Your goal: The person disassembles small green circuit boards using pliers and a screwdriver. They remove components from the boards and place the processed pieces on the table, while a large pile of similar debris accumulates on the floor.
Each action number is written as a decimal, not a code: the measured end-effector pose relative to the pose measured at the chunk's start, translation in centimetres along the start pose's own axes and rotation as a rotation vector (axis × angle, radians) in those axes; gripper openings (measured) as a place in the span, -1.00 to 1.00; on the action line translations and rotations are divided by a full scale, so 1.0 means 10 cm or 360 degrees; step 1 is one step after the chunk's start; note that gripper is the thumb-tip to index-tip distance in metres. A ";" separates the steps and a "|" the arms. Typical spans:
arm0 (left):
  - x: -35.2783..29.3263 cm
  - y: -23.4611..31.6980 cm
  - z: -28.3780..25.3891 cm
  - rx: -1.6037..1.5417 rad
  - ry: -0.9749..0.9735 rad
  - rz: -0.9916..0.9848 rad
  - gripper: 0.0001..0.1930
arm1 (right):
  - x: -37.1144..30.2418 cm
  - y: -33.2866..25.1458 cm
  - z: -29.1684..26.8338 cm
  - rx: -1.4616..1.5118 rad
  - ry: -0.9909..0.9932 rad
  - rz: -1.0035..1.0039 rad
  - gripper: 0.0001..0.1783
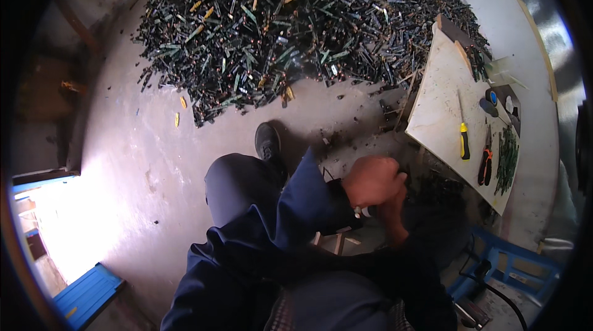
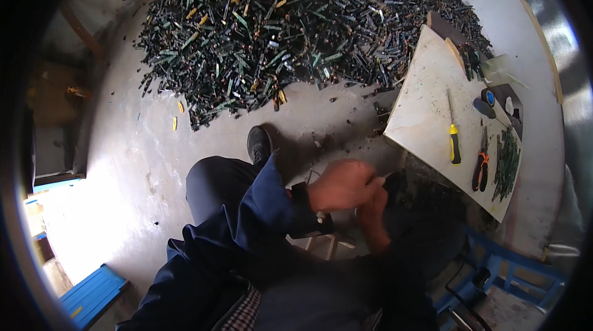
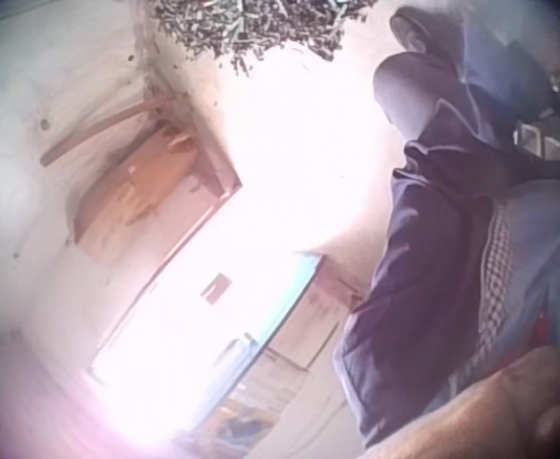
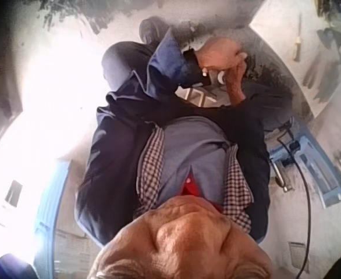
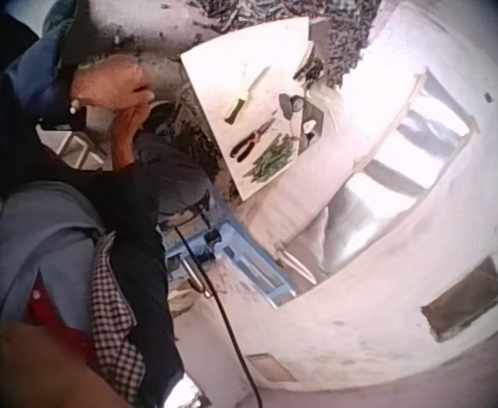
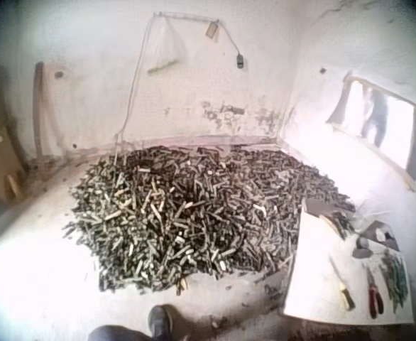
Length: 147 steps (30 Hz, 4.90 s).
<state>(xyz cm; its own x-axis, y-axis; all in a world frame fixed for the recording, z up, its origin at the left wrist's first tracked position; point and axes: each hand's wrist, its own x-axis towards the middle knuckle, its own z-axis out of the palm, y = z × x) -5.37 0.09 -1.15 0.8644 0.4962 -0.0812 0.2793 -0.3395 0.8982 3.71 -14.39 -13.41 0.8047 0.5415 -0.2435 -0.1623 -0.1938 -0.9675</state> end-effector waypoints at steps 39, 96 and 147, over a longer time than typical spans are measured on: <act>-0.50 0.11 -0.65 -0.0821 -0.0317 -0.0091 -0.77 | 2.01 1.32 -0.73 -0.2412 -0.1011 0.0813 -0.25; -0.01 -0.12 -0.67 -0.1000 -0.0446 -0.0837 -0.83 | 2.66 1.98 -0.38 -0.2275 -0.0831 -0.0222 -0.24; -1.27 0.84 1.01 -0.1295 -0.0721 -0.1062 -0.16 | -0.17 -1.48 -0.33 0.0229 -0.0639 -0.0829 -0.84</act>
<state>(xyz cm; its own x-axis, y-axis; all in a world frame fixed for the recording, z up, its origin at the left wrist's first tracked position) -9.74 -17.17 3.08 0.7627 -0.0063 -0.6467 0.5283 0.5829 0.6174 6.61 -15.13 1.58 0.5284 0.8021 0.2782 0.0928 0.2711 -0.9581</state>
